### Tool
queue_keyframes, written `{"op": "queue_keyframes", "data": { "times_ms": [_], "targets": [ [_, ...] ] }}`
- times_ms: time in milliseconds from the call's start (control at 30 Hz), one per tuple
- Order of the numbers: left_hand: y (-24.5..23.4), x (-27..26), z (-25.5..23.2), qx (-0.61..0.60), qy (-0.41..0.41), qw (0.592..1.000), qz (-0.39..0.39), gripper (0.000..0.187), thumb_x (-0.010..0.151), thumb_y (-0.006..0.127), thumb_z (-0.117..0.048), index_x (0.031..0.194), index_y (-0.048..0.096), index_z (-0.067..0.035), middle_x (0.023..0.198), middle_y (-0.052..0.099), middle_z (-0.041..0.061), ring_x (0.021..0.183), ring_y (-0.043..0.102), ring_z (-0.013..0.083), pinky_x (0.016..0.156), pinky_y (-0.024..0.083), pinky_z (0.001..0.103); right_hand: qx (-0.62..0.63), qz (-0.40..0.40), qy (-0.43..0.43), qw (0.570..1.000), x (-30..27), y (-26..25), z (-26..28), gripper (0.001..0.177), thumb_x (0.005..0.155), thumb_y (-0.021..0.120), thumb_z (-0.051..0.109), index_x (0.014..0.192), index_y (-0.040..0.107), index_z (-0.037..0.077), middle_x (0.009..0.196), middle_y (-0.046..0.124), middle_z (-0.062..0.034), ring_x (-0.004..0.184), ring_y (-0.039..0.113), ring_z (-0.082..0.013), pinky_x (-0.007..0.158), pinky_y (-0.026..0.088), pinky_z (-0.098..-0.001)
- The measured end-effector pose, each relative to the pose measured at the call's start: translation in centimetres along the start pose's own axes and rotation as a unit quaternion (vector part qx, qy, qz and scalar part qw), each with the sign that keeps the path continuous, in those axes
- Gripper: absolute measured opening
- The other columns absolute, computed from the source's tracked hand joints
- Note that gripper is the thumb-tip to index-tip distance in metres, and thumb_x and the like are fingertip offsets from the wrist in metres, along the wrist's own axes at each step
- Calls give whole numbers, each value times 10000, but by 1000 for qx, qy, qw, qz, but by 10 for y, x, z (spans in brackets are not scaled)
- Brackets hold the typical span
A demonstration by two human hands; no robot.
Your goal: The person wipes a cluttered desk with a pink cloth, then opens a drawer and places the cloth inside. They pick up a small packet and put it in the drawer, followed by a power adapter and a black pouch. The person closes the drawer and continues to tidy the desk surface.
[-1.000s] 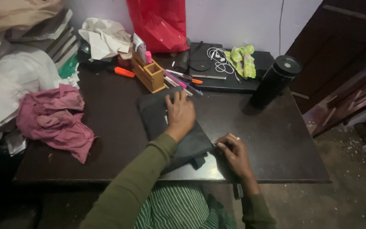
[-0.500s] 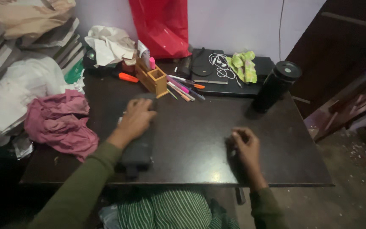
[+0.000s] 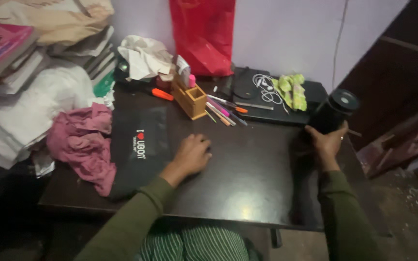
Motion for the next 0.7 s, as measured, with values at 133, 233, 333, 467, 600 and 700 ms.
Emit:
{"op": "queue_keyframes", "data": {
  "times_ms": [133, 233, 333, 467, 600, 700],
  "targets": [
    [6, -7, -5, 15, -57, 993, 99, 485, 816, 764, -266, 1235, 647, -52, 1303, 588, 205, 1249, 522, 412, 1061, 425, 497, 6, 40, 80, 996, 2, -6, 22, 1047, 693, 986, 369, 1466, 406, -37, 1414, 571, -258, 1296, 562, -381, 1088, 446, -460],
    [1, -9, 2, -1, -57, 992, 109, 562, 810, 772, -261, 1304, 612, -46, 1454, 506, 229, 1338, 451, 439, 1101, 380, 491, 45, 44, 50, 997, -21, -17, 58, 888, 724, 948, 329, 1431, 522, 0, 1384, 653, -200, 1274, 618, -344, 1071, 472, -445],
    [-2, -8, 6, -22, -60, 991, 120, 578, 814, 759, -267, 1325, 602, -50, 1497, 497, 198, 1376, 455, 402, 1133, 375, 468, 60, 77, 23, 995, -45, -25, 99, 818, 736, 934, 295, 1397, 547, 6, 1340, 673, -185, 1215, 646, -323, 1031, 494, -429],
    [-4, -8, 4, -19, -52, 993, 106, 535, 819, 762, -263, 1286, 623, -43, 1457, 524, 205, 1332, 475, 414, 1104, 385, 478, 139, 165, -16, 976, -87, -17, 149, 697, 744, 926, 213, 1297, 566, -12, 1279, 697, -172, 1134, 678, -257, 975, 543, -391],
    [-8, -5, 7, -27, -83, 986, 144, 471, 813, 750, -261, 1220, 640, -52, 1305, 634, 150, 1230, 575, 362, 1044, 457, 470, 163, 238, -30, 957, -128, 12, 197, 691, 703, 928, 187, 1272, 581, 4, 1209, 735, -169, 1075, 712, -229, 928, 574, -376],
    [-20, -7, 14, -49, -80, 991, 91, 397, 851, 745, -241, 1185, 665, -40, 1223, 674, 163, 1201, 605, 365, 1001, 495, 480, 204, 275, -18, 939, -159, 42, 234, 755, 672, 922, 198, 1301, 547, 12, 1193, 743, -153, 1067, 725, -228, 925, 582, -378]
  ]
}}
Point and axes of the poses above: each hand's wrist, its own x-axis towards the middle knuckle, its own y-axis out of the palm, z = x × y, the point moved 1 cm from there along x, towards the middle knuckle
